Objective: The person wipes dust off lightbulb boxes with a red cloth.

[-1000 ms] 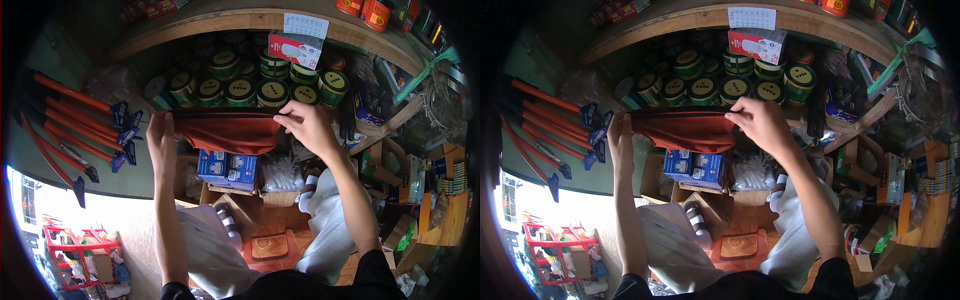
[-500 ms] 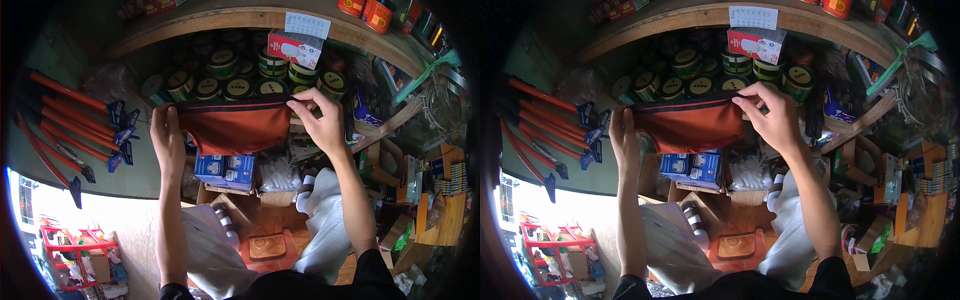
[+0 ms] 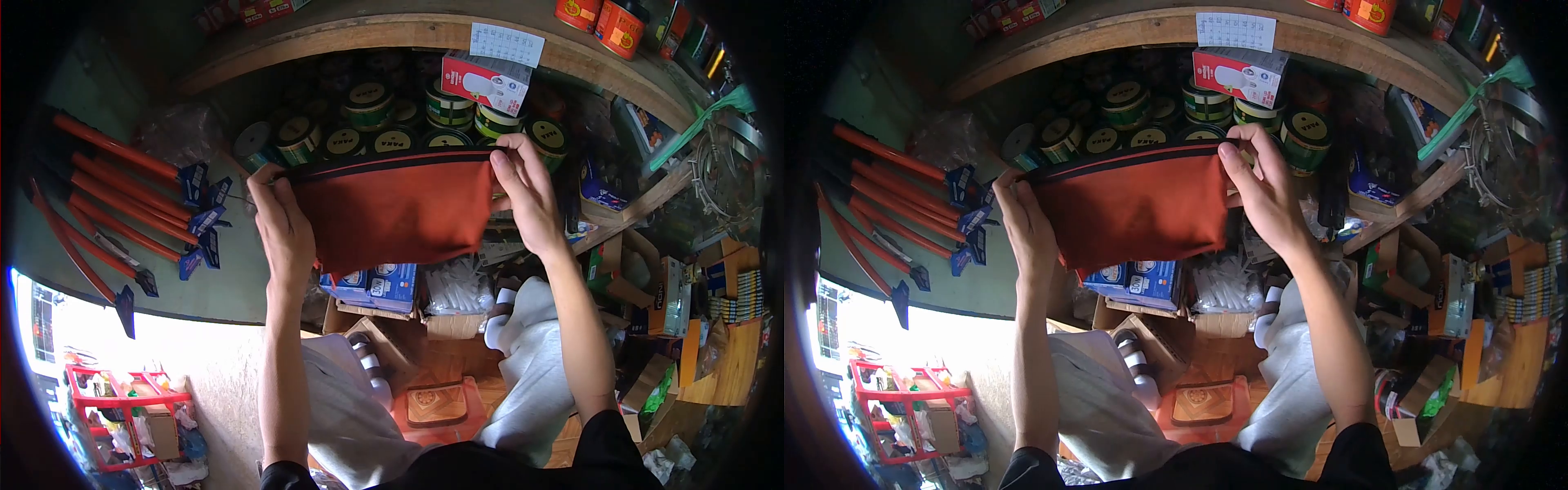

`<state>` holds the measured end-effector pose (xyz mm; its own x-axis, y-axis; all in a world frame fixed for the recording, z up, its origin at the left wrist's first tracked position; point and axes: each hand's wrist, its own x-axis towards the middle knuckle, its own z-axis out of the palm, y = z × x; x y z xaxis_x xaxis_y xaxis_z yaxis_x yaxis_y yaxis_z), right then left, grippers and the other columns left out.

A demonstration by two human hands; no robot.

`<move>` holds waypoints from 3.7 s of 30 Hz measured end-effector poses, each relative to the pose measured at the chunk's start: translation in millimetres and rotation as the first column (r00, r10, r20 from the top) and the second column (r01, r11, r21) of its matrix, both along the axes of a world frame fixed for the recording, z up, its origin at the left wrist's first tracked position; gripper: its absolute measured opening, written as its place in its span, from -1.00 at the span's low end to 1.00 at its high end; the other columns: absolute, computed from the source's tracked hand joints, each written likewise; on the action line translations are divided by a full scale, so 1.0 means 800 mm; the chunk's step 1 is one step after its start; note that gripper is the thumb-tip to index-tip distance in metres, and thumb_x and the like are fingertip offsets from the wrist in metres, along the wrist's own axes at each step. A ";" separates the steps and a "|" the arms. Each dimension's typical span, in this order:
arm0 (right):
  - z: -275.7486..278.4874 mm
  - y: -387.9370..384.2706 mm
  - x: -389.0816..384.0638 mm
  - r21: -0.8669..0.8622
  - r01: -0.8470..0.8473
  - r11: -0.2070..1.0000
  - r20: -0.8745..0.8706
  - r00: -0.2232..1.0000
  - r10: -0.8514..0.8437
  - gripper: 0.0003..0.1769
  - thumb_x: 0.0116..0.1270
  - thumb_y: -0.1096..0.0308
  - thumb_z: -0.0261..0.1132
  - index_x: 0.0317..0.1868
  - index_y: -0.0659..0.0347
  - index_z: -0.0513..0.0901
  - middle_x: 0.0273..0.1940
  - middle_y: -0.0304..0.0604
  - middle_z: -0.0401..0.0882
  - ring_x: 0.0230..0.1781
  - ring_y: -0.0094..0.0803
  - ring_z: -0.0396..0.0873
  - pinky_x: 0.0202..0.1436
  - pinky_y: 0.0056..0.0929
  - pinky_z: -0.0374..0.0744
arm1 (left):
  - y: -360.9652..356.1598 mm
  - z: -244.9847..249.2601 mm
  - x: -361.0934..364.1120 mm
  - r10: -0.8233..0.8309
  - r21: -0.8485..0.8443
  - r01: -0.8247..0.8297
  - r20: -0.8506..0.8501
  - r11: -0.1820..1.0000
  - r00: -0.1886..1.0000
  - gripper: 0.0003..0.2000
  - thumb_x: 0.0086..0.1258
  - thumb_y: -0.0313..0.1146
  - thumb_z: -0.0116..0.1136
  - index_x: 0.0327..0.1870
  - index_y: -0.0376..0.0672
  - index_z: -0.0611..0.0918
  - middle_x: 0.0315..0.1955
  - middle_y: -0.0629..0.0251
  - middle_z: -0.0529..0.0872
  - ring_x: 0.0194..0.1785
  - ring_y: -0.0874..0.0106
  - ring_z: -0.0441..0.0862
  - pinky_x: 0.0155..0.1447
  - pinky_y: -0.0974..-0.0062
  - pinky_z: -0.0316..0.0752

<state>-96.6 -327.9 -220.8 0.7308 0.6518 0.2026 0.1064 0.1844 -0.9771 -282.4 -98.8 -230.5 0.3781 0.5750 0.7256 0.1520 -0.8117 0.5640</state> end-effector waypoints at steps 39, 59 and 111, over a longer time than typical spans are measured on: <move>-0.069 0.009 0.013 -0.525 -0.068 0.848 0.409 0.854 0.321 -0.43 0.00 0.49 0.53 0.09 0.09 0.62 0.24 -0.07 0.33 0.36 -0.17 0.35 0.41 -0.32 0.36 | 0.033 -0.026 -0.008 -0.594 -0.765 0.294 -0.141 0.574 0.792 -0.70 0.39 -0.49 0.27 0.11 -0.38 0.69 -0.10 0.09 0.78 -0.05 0.45 0.69 0.07 0.54 0.56; -0.046 -0.004 0.026 -0.663 0.072 0.745 0.523 0.757 0.392 -0.78 0.36 0.34 0.37 -0.12 0.35 0.71 -0.27 0.00 0.71 -0.25 -0.22 0.67 -0.12 -0.30 0.57 | 0.015 -0.021 -0.006 -0.533 -0.485 0.259 -0.597 0.835 0.600 -0.71 0.20 -0.37 0.39 -0.10 -0.36 0.75 -0.39 0.09 0.79 -0.27 0.38 0.75 -0.08 0.42 0.61; -0.061 0.024 0.033 -0.387 -0.117 0.915 -0.113 0.990 0.079 -0.64 0.29 0.29 0.49 0.02 0.21 0.62 -0.11 -0.23 0.70 -0.08 -0.54 0.67 -0.08 -0.49 0.61 | 0.003 -0.004 0.002 -0.292 -0.889 0.375 0.298 0.261 0.909 -0.70 0.54 -0.24 0.21 0.13 -0.23 0.59 -0.02 0.29 0.72 0.05 0.48 0.65 0.18 0.48 0.53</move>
<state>-70.0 -308.8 -269.5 0.6626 0.7340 -0.1490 0.0127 -0.2099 -0.9776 -280.9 -96.4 -233.8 0.6913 0.7075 -0.1469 -0.0641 0.2625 0.9628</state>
